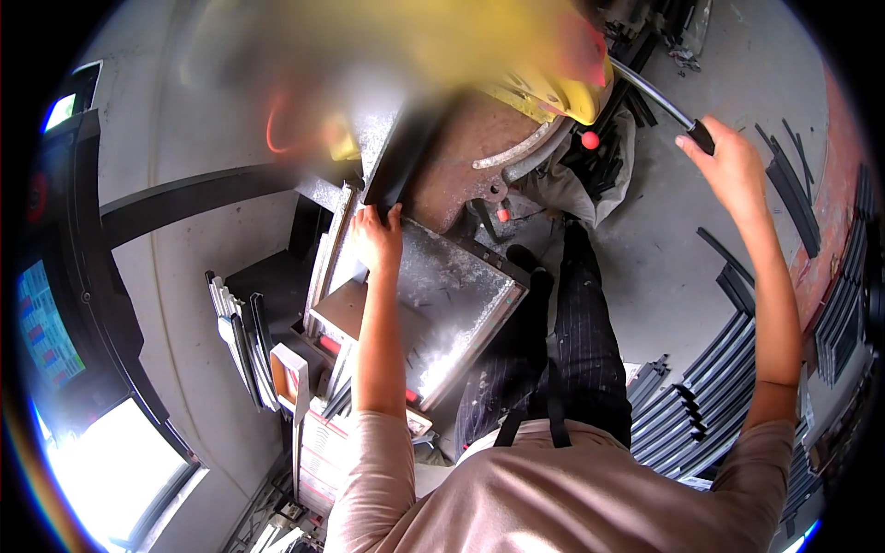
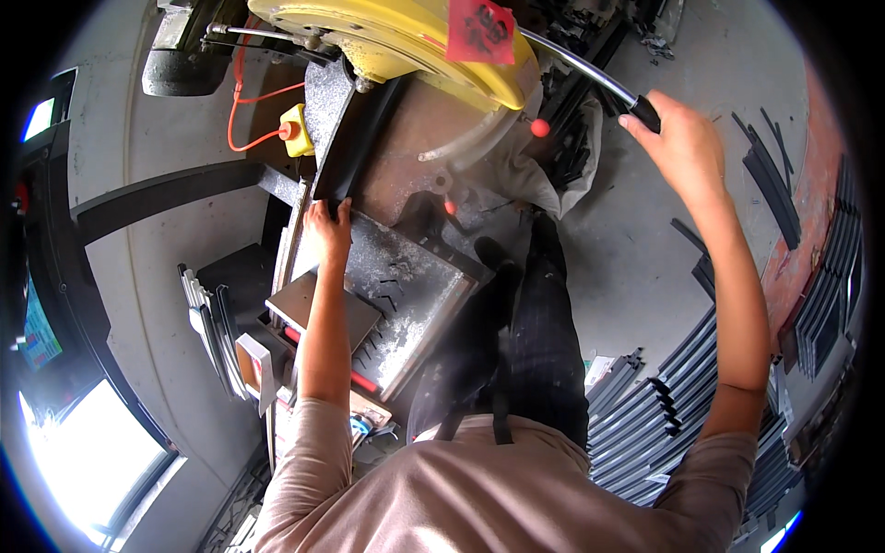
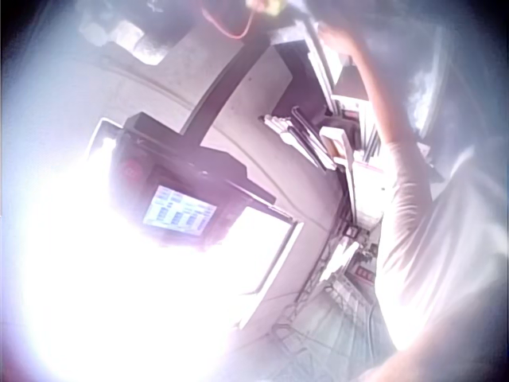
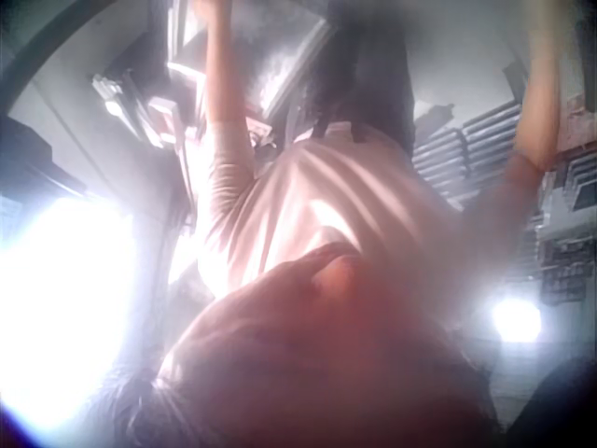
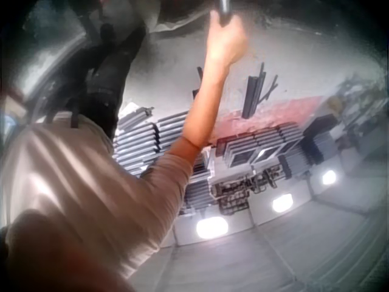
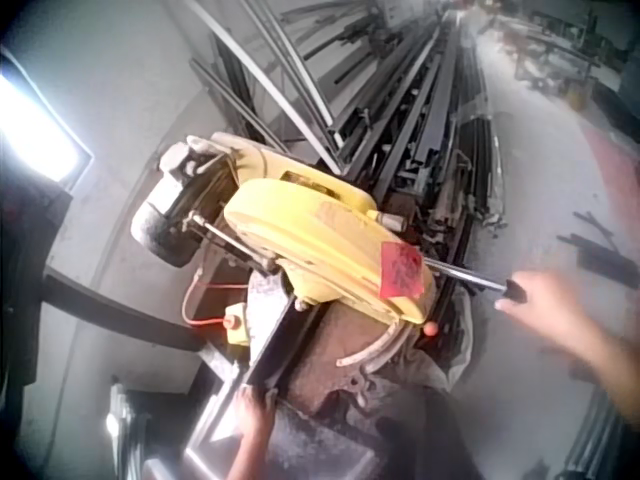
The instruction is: The person operates a digital control screen, cuts metal profiles using a saw, and fits the cut profiles into window frames by hand.
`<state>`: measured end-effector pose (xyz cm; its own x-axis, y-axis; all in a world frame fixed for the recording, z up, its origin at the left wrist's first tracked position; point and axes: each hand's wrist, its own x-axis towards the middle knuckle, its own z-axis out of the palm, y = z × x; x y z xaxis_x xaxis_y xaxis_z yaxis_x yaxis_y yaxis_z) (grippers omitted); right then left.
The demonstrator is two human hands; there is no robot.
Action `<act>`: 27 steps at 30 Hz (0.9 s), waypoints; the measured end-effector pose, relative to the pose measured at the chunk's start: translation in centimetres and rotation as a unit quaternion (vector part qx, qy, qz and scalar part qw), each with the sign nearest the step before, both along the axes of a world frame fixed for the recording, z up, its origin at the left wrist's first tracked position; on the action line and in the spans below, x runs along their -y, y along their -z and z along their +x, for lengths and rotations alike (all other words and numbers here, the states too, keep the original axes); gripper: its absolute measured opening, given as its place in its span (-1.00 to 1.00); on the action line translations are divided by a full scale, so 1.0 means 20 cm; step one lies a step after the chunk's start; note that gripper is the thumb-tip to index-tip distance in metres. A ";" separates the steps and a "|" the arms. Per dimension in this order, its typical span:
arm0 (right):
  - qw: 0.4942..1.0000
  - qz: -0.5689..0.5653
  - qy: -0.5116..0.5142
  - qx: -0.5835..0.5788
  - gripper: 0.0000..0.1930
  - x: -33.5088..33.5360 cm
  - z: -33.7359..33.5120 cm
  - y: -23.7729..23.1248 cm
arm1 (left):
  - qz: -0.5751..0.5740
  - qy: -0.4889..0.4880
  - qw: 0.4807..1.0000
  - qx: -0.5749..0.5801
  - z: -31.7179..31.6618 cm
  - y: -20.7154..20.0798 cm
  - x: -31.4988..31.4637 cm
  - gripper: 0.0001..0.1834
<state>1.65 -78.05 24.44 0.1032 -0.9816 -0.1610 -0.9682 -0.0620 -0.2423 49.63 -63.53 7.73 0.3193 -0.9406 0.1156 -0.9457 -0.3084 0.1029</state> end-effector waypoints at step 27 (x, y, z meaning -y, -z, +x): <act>0.999 -0.016 0.023 -0.028 -0.73 0.02 0.05 -0.21 | 0.006 -0.025 1.000 -0.005 -0.03 -0.03 0.00 -0.57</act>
<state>2.69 -78.37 28.71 0.0503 -0.9898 -0.1336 -0.9821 -0.0247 -0.1868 49.10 -63.63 8.37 0.3666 -0.9248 0.1016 -0.9282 -0.3561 0.1083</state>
